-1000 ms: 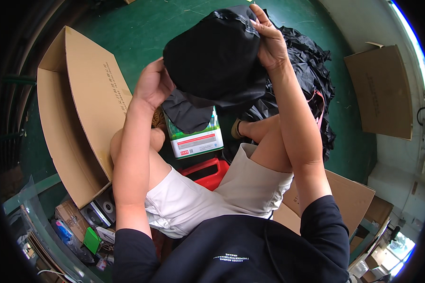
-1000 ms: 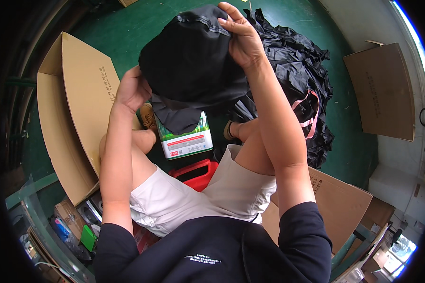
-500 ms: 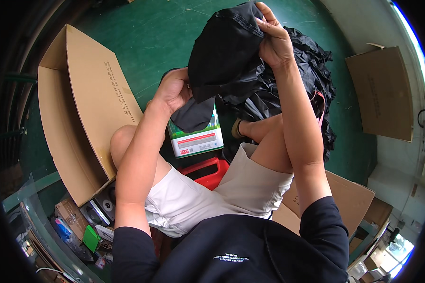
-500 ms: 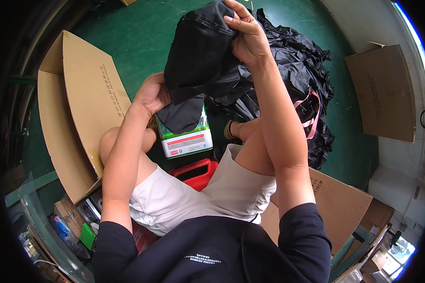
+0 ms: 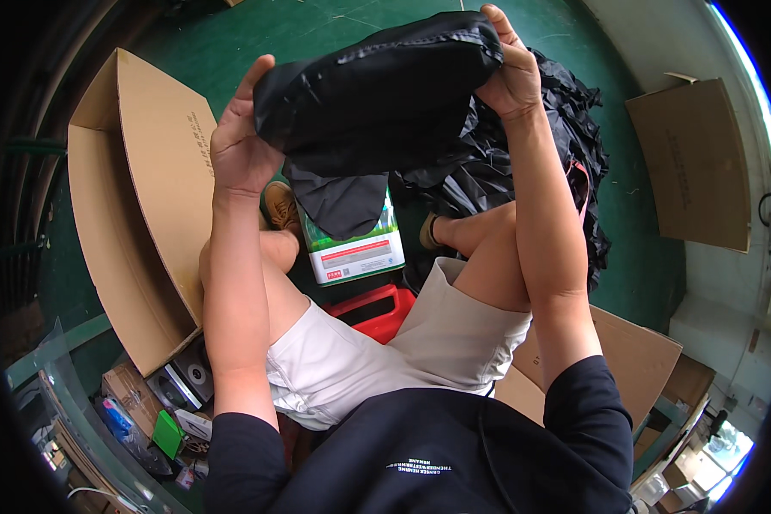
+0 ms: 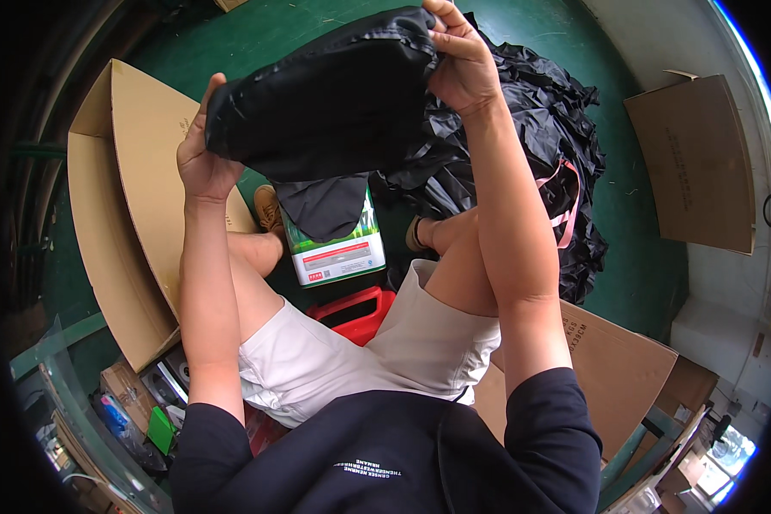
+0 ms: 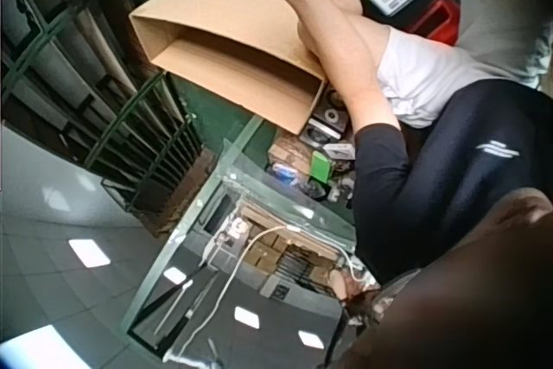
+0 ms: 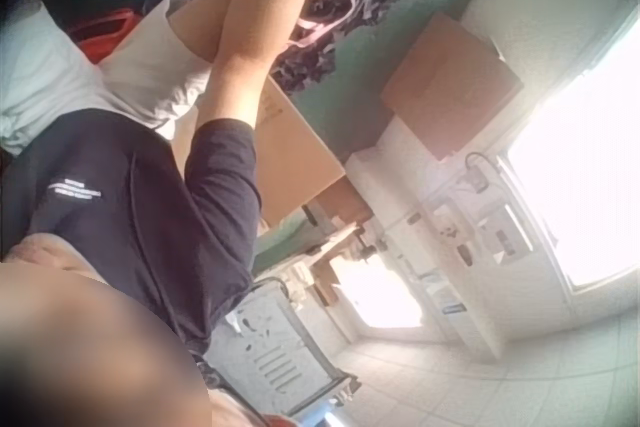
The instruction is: Inspect and sort black fabric bags from a pile.
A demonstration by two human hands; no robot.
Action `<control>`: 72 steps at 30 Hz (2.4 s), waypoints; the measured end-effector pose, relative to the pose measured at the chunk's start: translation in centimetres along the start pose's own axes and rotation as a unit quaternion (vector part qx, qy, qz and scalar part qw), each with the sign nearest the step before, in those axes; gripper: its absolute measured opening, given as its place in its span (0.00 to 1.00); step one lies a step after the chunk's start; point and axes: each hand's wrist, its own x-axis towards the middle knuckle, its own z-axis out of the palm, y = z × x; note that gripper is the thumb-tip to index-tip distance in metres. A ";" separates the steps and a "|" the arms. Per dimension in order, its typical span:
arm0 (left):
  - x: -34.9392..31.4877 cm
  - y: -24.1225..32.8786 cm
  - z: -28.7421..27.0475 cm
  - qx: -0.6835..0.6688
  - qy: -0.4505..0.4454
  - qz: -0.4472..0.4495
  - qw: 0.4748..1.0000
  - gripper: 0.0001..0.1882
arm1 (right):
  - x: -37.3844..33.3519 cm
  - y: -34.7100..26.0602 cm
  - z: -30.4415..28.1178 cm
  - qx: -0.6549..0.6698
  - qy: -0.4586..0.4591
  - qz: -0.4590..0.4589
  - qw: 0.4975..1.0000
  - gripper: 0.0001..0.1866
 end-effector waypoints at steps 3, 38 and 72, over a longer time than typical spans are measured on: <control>1.6 -0.4 1.9 0.026 -0.015 -0.135 0.990 0.31 | 1.8 0.2 -4.3 -0.017 -0.107 -0.005 0.994 0.19; 1.1 0.4 1.0 -0.105 0.185 -0.099 0.972 0.31 | 0.4 6.7 -1.2 0.038 0.289 0.075 0.954 0.12; -0.5 3.4 -5.6 -0.145 0.190 0.063 0.969 0.15 | 0.6 7.1 1.5 -0.052 0.198 0.146 0.968 0.09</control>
